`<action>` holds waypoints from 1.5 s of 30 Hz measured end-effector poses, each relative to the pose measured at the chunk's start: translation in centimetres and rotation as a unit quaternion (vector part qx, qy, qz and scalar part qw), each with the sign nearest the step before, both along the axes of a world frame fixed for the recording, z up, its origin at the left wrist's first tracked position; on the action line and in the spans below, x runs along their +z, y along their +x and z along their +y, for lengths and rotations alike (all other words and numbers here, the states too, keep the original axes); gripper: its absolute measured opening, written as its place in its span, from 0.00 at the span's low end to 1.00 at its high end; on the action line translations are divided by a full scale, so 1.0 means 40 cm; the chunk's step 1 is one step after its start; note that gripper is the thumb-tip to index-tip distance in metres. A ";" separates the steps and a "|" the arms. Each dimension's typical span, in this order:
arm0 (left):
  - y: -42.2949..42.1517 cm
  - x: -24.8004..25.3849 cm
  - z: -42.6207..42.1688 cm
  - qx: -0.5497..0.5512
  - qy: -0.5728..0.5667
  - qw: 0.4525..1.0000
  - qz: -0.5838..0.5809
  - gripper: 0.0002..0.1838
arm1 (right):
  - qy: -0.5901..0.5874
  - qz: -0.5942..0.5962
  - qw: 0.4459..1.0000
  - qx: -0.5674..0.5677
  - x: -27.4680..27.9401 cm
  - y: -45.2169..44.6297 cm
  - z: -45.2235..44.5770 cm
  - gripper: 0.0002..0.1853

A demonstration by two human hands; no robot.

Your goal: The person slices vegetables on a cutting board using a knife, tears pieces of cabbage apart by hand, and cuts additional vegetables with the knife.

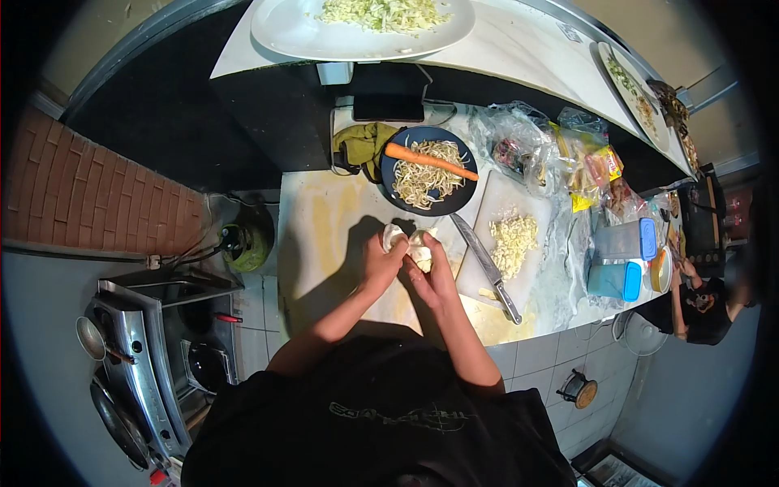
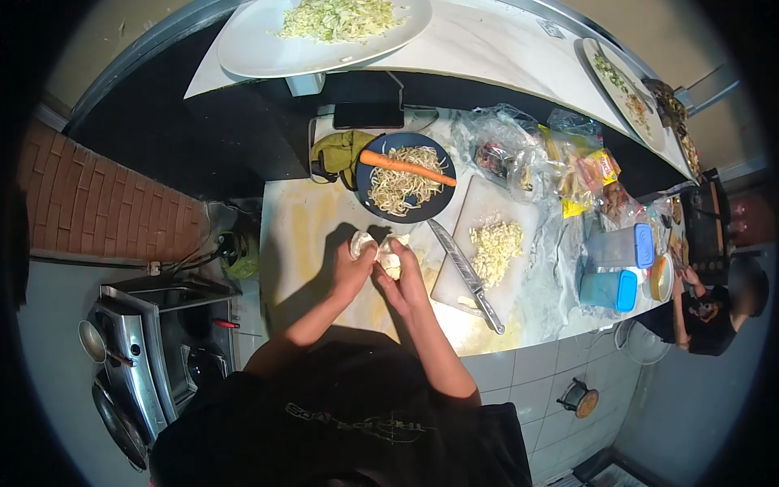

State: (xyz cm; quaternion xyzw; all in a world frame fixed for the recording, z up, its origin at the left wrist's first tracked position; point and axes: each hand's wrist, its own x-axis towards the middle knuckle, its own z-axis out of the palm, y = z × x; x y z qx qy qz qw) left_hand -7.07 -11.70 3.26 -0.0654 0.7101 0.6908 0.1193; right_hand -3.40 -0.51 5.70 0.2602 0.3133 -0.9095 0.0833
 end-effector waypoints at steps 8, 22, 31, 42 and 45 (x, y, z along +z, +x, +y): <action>0.017 0.011 0.014 0.110 0.068 0.987 -0.099 0.15 | 0.445 0.198 0.872 0.060 0.087 -0.020 0.004 0.22; -0.023 0.109 0.056 0.067 0.165 0.984 -0.012 0.08 | 0.387 0.099 0.916 -0.037 0.113 -0.039 0.028 0.10; -0.044 0.068 0.011 -0.033 0.279 0.953 -0.117 0.14 | 0.293 0.051 0.955 -0.005 0.091 -0.074 0.091 0.24; -0.044 0.089 -0.107 -0.077 0.428 0.887 -0.155 0.36 | 0.723 0.263 0.628 0.114 0.043 -0.179 0.142 0.33; -0.050 0.118 -0.128 -0.106 0.502 0.849 -0.127 0.34 | 0.799 0.232 0.552 0.062 0.141 -0.113 0.118 0.31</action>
